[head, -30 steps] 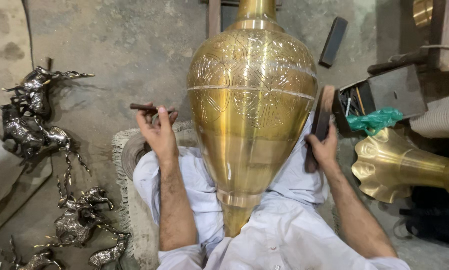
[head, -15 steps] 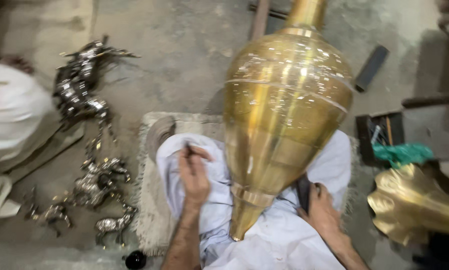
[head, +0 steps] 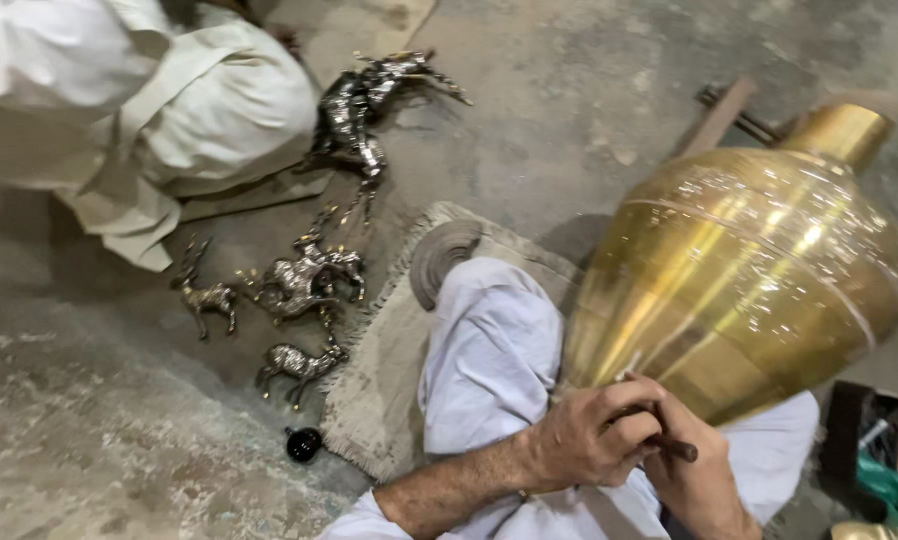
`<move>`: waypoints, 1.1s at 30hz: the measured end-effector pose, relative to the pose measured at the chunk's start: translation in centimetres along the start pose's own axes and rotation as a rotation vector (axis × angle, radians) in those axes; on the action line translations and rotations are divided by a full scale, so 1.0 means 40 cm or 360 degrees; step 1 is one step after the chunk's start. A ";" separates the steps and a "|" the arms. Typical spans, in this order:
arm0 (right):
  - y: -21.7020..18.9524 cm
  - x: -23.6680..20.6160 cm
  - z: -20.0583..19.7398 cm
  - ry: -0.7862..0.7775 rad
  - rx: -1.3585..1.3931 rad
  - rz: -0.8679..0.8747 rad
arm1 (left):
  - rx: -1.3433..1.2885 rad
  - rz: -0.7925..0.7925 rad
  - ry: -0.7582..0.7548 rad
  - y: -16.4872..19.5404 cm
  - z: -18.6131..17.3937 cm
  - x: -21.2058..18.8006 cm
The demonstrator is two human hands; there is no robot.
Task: The person sits on the floor holding a large engraved brass vase between their legs. They hold a chisel against the vase surface with one hand and strike it with a wooden mallet held in the other hand, carving decorative patterns into the brass, repositioning the chisel across different areas of the design.
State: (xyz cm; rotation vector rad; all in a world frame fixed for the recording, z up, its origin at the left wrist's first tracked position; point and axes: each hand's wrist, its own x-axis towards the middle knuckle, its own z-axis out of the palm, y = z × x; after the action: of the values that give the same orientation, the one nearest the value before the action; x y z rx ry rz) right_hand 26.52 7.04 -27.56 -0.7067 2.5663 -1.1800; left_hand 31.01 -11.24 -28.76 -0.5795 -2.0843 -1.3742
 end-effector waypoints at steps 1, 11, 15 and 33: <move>0.012 0.008 0.010 -0.0007 -0.0057 0.0154 | 0.0003 0.0018 -0.0015 -0.006 -0.013 0.000; -0.007 0.070 -0.010 0.0311 -0.0430 0.0205 | 0.0041 -0.0108 0.0177 -0.097 -0.089 0.037; -0.065 0.113 -0.017 0.0369 -0.0347 0.0073 | 0.0102 -0.0333 0.0197 -0.111 -0.122 0.027; 0.274 -0.114 -0.157 0.0848 -0.0123 0.0066 | -0.0607 -0.1110 0.0512 -0.235 -0.003 0.087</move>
State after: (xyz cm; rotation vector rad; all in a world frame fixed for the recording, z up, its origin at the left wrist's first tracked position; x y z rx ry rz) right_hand 24.35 19.60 -31.79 -0.3844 3.0486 -1.4172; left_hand 22.51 -14.76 -32.77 0.2672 -1.8287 -2.1104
